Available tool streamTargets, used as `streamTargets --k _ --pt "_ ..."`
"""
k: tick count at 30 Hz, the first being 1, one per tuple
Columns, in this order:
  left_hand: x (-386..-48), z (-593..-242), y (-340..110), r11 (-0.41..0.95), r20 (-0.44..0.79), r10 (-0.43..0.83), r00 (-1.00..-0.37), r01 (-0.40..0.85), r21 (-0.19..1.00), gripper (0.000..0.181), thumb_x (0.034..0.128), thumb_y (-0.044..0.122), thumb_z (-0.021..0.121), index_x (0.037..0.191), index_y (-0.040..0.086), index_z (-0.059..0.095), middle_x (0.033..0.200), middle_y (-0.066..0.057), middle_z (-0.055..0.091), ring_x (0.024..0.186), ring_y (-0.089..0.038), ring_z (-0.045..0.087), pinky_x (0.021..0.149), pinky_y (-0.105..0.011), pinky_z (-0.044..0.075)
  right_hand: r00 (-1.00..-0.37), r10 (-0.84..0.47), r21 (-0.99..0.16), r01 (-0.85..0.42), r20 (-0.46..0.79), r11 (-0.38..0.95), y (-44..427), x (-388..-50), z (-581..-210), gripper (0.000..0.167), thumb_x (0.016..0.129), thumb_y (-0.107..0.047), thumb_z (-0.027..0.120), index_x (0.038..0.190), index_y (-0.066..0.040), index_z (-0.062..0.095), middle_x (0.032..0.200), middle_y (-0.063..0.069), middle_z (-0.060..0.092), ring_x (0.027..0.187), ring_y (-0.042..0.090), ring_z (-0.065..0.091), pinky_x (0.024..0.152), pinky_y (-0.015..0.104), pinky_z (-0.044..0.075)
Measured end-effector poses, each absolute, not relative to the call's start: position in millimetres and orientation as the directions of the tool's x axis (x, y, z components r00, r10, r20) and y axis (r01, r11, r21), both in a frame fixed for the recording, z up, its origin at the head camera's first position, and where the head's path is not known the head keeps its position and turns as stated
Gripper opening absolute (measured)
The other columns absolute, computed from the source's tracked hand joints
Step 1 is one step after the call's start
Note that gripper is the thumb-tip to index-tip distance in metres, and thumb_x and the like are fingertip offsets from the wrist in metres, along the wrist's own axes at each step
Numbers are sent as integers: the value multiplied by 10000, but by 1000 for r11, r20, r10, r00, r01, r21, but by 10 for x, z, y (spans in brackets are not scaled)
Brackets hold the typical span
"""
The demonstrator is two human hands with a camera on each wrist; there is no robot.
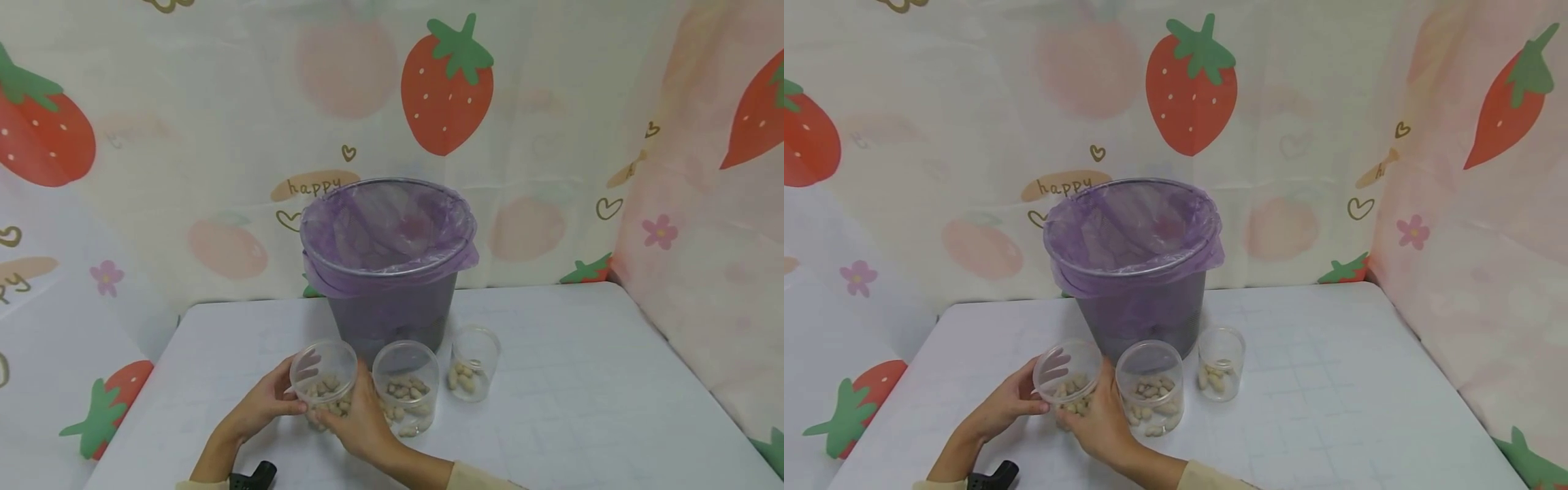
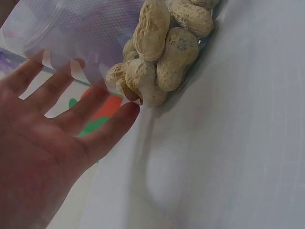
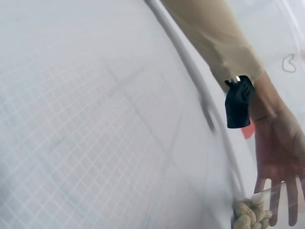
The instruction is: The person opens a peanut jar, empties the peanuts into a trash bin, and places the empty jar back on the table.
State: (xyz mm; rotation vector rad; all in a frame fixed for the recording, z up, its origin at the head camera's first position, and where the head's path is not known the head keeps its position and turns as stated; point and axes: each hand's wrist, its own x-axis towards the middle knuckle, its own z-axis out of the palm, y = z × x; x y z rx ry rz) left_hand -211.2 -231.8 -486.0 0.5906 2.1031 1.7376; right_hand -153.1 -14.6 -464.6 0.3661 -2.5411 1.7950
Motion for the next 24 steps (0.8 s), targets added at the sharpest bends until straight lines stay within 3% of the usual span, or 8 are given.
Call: streamTargets --k 2,5,11,18,24 --pt "-2108 -4854 -2330 158 2 519 -855 99 983 862 833 79 745 1537 108 247 1563 -209 297 1338 -113 438 1101 -501 394 -972 -185 -925 -199 144 324 -157 -1540 -4650 936 805 -206 798 1503 -93 186 1415 198 400 1334 381 410 1090 587 356" --pt "-2095 -4842 -2341 163 9 507 -862 106 981 856 828 83 748 1532 102 262 1553 -221 310 1315 -101 458 1047 -375 447 -973 -185 -927 -190 136 322 -170 -1541 -4639 934 804 -216 799 1502 -75 194 1432 192 393 1343 366 408 1099 568 357" --pt "-2062 -4812 -2345 192 3 479 -878 108 975 843 830 94 748 1528 108 275 1540 -220 332 1325 -124 446 1079 -535 415 -976 -191 -939 -159 103 306 -176 -1533 -4619 939 809 -217 794 1504 -63 182 1447 216 365 1350 391 400 1099 579 353" --pt "-2044 -4786 -2357 155 44 489 -871 136 979 823 841 60 731 1524 67 271 1512 -290 337 1287 -71 491 977 -270 485 -975 -196 -933 -165 106 320 -180 -1551 -4601 939 816 -244 788 1510 -71 180 1456 203 366 1358 376 396 1109 561 350" --pt "-2027 -4726 -2356 161 47 474 -879 140 977 814 841 51 726 1516 35 271 1493 -289 372 1272 -57 513 952 -240 501 -973 -199 -929 -175 114 327 -186 -1574 -4582 929 809 -276 792 1507 -101 205 1447 156 393 1345 334 418 1106 537 364"
